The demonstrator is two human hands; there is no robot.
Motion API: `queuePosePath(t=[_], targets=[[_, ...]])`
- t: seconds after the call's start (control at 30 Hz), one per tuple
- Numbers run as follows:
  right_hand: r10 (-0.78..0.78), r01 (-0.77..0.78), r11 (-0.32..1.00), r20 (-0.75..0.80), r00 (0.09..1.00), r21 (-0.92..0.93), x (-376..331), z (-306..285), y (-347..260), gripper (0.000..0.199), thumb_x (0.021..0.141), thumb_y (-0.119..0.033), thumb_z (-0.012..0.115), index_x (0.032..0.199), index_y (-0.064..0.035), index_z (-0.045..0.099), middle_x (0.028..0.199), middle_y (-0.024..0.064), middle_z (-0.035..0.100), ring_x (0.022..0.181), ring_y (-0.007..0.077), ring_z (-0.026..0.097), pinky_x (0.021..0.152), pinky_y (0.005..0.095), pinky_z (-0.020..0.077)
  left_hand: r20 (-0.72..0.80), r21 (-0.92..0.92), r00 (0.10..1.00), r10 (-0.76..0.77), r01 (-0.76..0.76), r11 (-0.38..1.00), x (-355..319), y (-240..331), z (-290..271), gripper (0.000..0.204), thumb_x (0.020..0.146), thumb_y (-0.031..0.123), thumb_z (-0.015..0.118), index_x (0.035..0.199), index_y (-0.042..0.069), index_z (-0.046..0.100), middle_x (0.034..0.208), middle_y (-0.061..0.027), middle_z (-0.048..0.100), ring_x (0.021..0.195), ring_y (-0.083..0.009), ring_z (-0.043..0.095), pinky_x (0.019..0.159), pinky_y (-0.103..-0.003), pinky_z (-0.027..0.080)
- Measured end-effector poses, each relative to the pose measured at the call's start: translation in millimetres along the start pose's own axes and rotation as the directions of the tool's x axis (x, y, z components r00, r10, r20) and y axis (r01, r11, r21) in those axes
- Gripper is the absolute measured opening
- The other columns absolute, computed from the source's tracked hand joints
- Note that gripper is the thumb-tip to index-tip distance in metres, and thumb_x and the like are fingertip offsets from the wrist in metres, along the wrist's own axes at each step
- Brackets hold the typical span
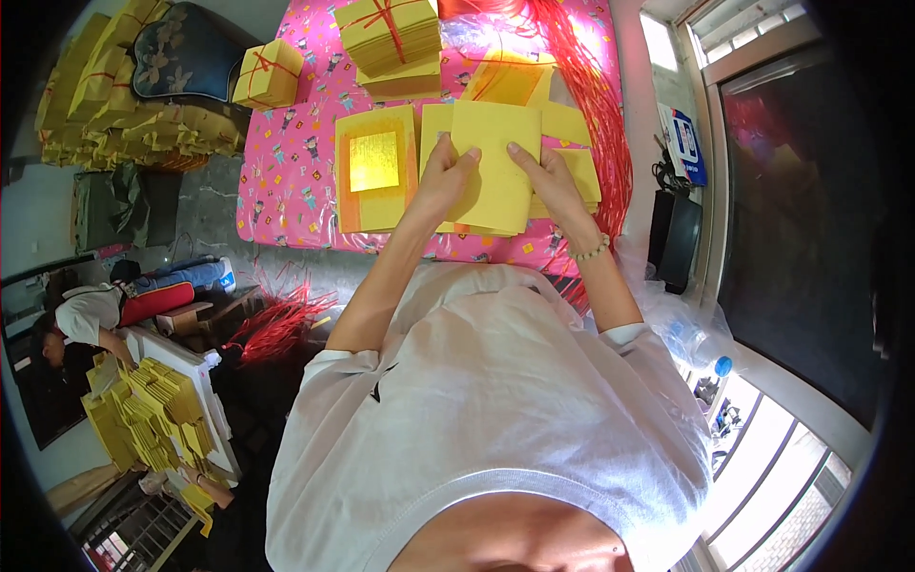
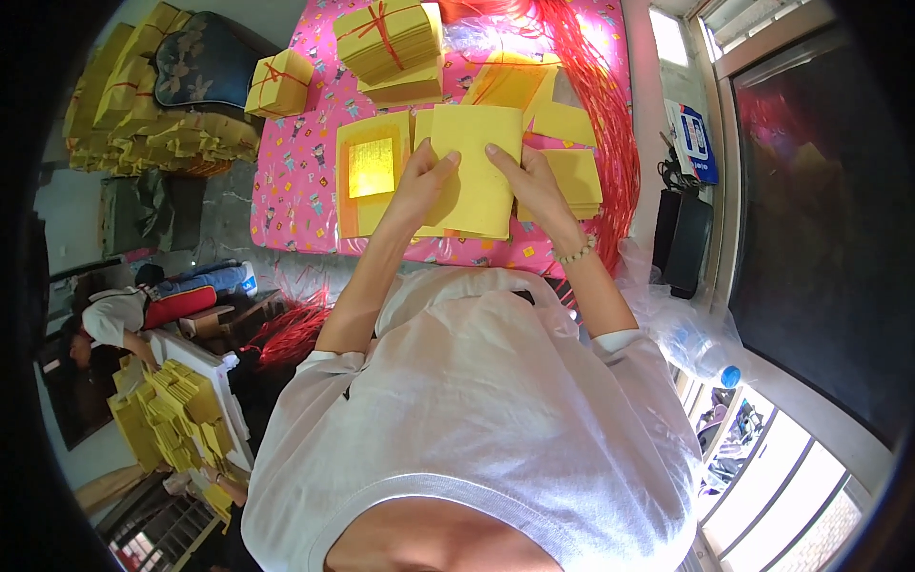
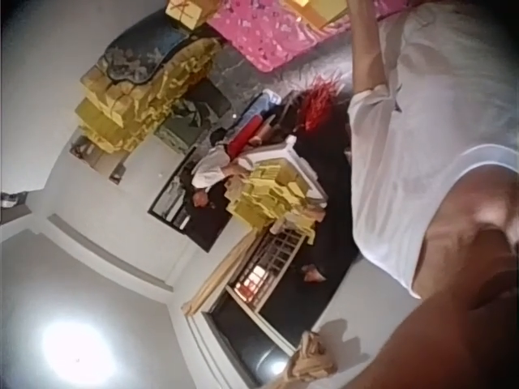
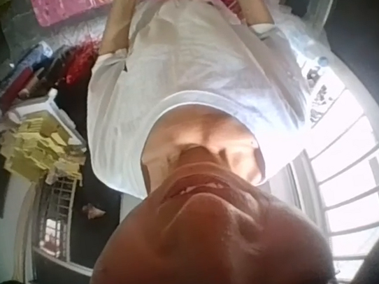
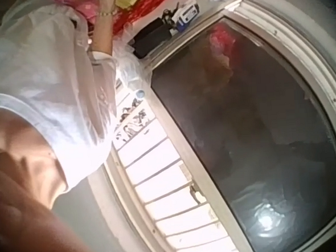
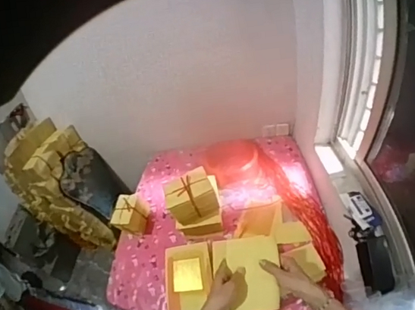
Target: Folding and stacking sheets of joss paper with foil centers.
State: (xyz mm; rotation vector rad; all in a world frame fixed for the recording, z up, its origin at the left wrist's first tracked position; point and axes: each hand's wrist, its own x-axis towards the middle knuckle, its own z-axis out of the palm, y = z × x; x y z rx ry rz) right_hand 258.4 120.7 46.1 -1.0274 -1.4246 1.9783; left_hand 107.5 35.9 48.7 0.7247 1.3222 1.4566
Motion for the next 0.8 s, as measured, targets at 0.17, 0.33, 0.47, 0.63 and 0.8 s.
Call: queuePosePath(t=[0.17, 0.33, 0.47, 0.63, 0.8], targets=[[-0.054, 0.054, 0.998, -0.001, 0.999, 0.038, 2, -9, 2, 0.034, 0.094, -0.024, 0.057, 0.115, 0.0022, 0.061, 0.099, 0.0038, 0.066, 0.087, 0.0069, 0.06, 0.077, 0.022, 0.0475, -0.009, 0.046, 1.0, 0.006, -0.005, 0.999, -7, 0, 0, 0.031, 0.094, 0.013, 0.053, 0.122, 0.001, 0.046, 0.109, -0.0057, 0.06, 0.097, -0.0119, 0.056, 0.083, -0.028, 0.044], [-0.015, 0.015, 1.0, -0.1, 0.995, -0.003, 2, -9, -13, 0.028, 0.095, -0.031, 0.055, 0.1, -0.0053, 0.065, 0.086, -0.0012, 0.066, 0.073, 0.0042, 0.06, 0.067, 0.0218, 0.0497, -0.018, 0.085, 1.0, 0.008, -0.007, 0.996, -10, -4, -1, 0.031, 0.094, 0.013, 0.053, 0.121, 0.001, 0.046, 0.107, -0.0043, 0.06, 0.095, -0.0107, 0.055, 0.081, -0.026, 0.043], [-0.062, 0.059, 0.998, -0.12, 0.991, -0.029, 8, -17, -5, 0.029, 0.095, -0.033, 0.055, 0.093, -0.0063, 0.064, 0.08, -0.0018, 0.065, 0.07, 0.004, 0.06, 0.065, 0.0215, 0.0494, -0.014, 0.122, 1.0, -0.009, 0.011, 0.992, -12, -1, 1, 0.03, 0.094, 0.014, 0.053, 0.12, 0.001, 0.047, 0.103, -0.0033, 0.06, 0.093, -0.0101, 0.055, 0.079, -0.026, 0.043], [0.185, -0.183, 0.975, -0.002, 0.983, -0.124, -9, -13, -24, 0.031, 0.094, -0.035, 0.056, 0.094, -0.0052, 0.066, 0.082, -0.0003, 0.066, 0.07, 0.0064, 0.062, 0.065, 0.0219, 0.0506, -0.068, 0.108, 0.997, -0.03, 0.038, 0.993, -13, 7, 0, 0.029, 0.093, 0.014, 0.054, 0.119, 0.001, 0.049, 0.102, -0.0034, 0.061, 0.092, -0.0105, 0.056, 0.079, -0.026, 0.044], [0.163, -0.142, 0.972, 0.1, 0.982, -0.186, -16, -22, 5, 0.043, 0.09, -0.043, 0.06, 0.103, -0.0023, 0.066, 0.086, 0.0037, 0.068, 0.076, 0.0089, 0.065, 0.071, 0.0238, 0.0535, 0.028, 0.083, 0.986, -0.164, 0.162, 0.983, -7, 7, -7, 0.038, 0.093, 0.017, 0.056, 0.127, 0.003, 0.046, 0.114, -0.0067, 0.06, 0.104, -0.0132, 0.054, 0.089, -0.028, 0.042]])
